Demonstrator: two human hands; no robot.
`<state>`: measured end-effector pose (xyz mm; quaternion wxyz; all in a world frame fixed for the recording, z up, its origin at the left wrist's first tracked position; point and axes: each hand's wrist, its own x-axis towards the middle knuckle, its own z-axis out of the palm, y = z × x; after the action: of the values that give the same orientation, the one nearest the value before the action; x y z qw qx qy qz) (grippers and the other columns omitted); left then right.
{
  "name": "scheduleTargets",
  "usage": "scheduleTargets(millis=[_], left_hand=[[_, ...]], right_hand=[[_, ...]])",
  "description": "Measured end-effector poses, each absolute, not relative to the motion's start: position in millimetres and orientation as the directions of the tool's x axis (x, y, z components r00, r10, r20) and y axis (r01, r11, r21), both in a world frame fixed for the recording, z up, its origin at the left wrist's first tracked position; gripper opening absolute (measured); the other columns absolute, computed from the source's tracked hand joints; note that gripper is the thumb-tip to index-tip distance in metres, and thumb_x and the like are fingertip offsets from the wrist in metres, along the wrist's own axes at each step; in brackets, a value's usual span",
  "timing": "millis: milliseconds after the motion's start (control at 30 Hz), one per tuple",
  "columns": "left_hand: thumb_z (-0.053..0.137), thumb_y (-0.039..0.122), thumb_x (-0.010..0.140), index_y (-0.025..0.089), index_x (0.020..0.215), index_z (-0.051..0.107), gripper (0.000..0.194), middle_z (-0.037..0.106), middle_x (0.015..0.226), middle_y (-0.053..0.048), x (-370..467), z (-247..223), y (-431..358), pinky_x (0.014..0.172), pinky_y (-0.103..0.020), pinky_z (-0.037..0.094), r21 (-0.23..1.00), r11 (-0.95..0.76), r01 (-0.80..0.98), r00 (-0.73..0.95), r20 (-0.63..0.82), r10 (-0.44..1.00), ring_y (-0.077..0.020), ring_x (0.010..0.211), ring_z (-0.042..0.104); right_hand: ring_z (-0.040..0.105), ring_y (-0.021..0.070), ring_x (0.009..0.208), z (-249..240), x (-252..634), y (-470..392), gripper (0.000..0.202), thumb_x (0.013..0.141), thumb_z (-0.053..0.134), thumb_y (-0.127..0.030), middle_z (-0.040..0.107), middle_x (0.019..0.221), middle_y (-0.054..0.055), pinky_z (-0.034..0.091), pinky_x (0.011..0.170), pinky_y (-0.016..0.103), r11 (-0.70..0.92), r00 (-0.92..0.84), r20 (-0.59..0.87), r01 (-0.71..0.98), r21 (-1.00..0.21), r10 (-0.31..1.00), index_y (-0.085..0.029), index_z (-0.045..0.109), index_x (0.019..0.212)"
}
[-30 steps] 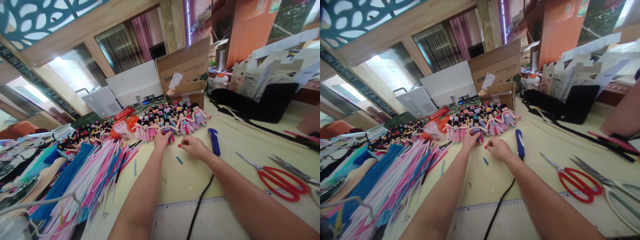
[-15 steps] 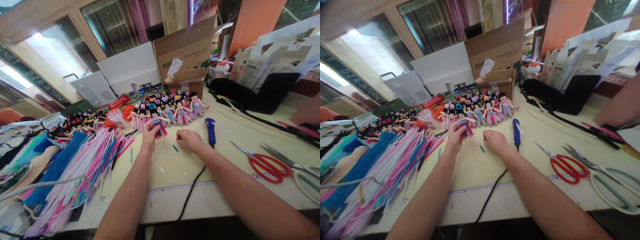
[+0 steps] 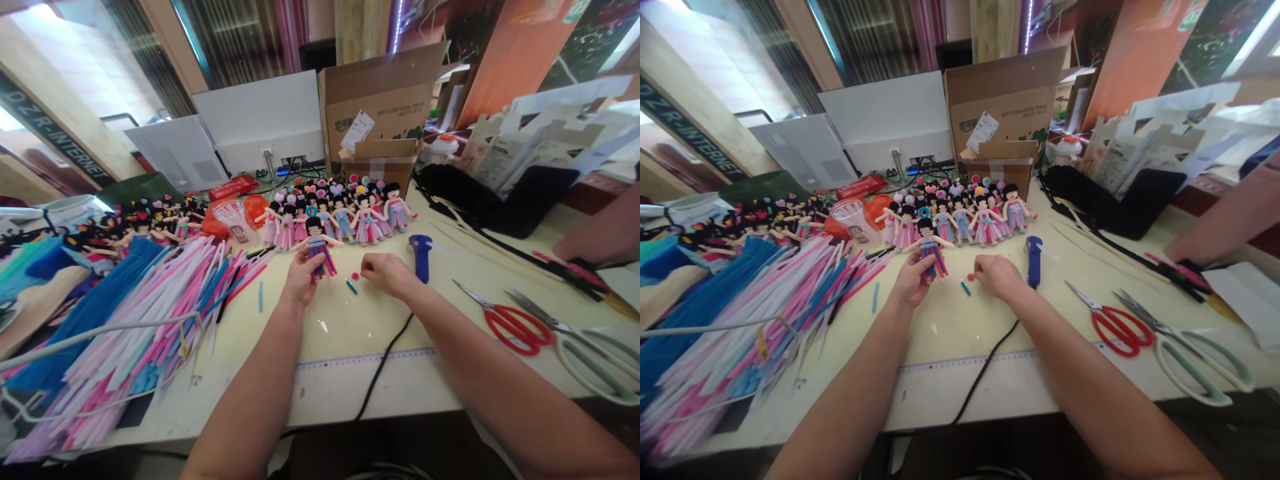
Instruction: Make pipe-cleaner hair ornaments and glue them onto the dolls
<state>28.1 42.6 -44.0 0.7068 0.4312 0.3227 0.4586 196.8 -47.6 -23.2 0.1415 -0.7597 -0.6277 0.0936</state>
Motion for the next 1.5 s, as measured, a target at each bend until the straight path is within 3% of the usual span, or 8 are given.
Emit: scheduleTargets(millis=[267,367,567,700,933,1133,1300,1500], left_hand=[[0.078,0.015,0.060,0.020,0.096,0.063,0.040,0.070,0.088,-0.001,25,-37,41,0.068,-0.024,0.053,0.844,0.241,-0.479,0.475,0.019,0.880,-0.0144,0.079,0.066],[0.076,0.015,0.064,0.020,0.098,0.063,0.037,0.071,0.088,-0.002,23,-34,40,0.066,-0.023,0.054,0.836,0.244,-0.492,0.476,0.023,0.879,-0.0140,0.077,0.067],[0.074,0.016,0.069,0.018,0.108,0.058,0.043,0.072,0.086,-0.003,14,-31,43,0.065,-0.024,0.054,0.816,0.210,-0.538,0.472,0.086,0.878,-0.0156,0.077,0.069],[0.073,0.023,0.073,0.018,0.107,0.057,0.038,0.071,0.087,-0.003,7,-31,49,0.068,-0.026,0.055,0.789,0.235,-0.568,0.483,0.089,0.871,-0.0165,0.080,0.069],[0.077,0.023,0.069,0.018,0.099,0.061,0.034,0.070,0.085,0.000,1,-24,53,0.062,-0.020,0.052,0.763,0.181,-0.621,0.436,0.144,0.888,-0.0117,0.072,0.067],[0.080,0.022,0.062,0.018,0.098,0.063,0.040,0.068,0.082,0.001,6,-17,45,0.054,-0.018,0.050,0.791,0.131,-0.597,0.436,0.183,0.881,-0.0096,0.064,0.063],[0.078,0.022,0.061,0.017,0.097,0.060,0.041,0.066,0.077,0.001,15,-17,30,0.052,-0.019,0.049,0.846,0.163,-0.507,0.499,0.134,0.856,-0.0093,0.058,0.061],[0.074,0.021,0.062,0.016,0.096,0.059,0.038,0.067,0.089,-0.004,23,-11,22,0.061,-0.025,0.052,0.892,0.239,-0.383,0.567,0.023,0.824,-0.0183,0.076,0.067]], right_hand=[[0.052,0.0127,0.047,-27,238,-123,0.035,0.082,0.052,-0.044,0.056,0.050,-0.001,0.033,0.048,0.024,-0.302,0.322,-0.058,0.788,-0.536,0.945,-0.021,0.048,0.055],[0.056,0.0129,0.052,-24,227,-120,0.027,0.083,0.051,-0.040,0.061,0.058,-0.001,0.036,0.052,0.024,-0.278,0.261,-0.112,0.783,-0.557,0.959,-0.021,0.055,0.064],[0.061,0.0197,0.077,-27,171,-69,0.014,0.079,0.053,-0.028,0.070,0.088,0.008,0.033,0.058,0.026,-0.196,0.172,-0.110,0.940,-0.280,0.979,-0.019,0.063,0.082],[0.062,0.0205,0.081,-32,147,-44,0.018,0.081,0.048,-0.019,0.070,0.092,0.011,0.033,0.060,0.027,-0.153,0.138,-0.076,0.956,-0.252,0.988,-0.017,0.065,0.086],[0.056,0.0150,0.068,-28,127,-32,0.026,0.088,0.045,-0.036,0.066,0.073,0.003,0.033,0.060,0.024,-0.048,0.092,0.060,0.853,-0.520,0.994,-0.021,0.064,0.079],[0.049,0.0138,0.058,-45,192,-99,0.025,0.080,0.051,-0.040,0.056,0.060,-0.001,0.034,0.057,0.025,-0.169,0.326,0.147,0.765,-0.622,0.934,-0.021,0.050,0.063],[0.054,0.0174,0.064,-65,260,-116,0.039,0.065,0.062,-0.054,0.060,0.076,0.004,0.037,0.056,0.028,-0.471,0.751,0.210,0.579,-0.665,0.626,-0.020,0.053,0.080],[0.057,0.0216,0.063,-52,280,-76,0.025,0.068,0.062,-0.044,0.057,0.058,0.003,0.039,0.059,0.031,-0.519,0.687,-0.020,0.530,-0.671,0.727,-0.019,0.059,0.072]])
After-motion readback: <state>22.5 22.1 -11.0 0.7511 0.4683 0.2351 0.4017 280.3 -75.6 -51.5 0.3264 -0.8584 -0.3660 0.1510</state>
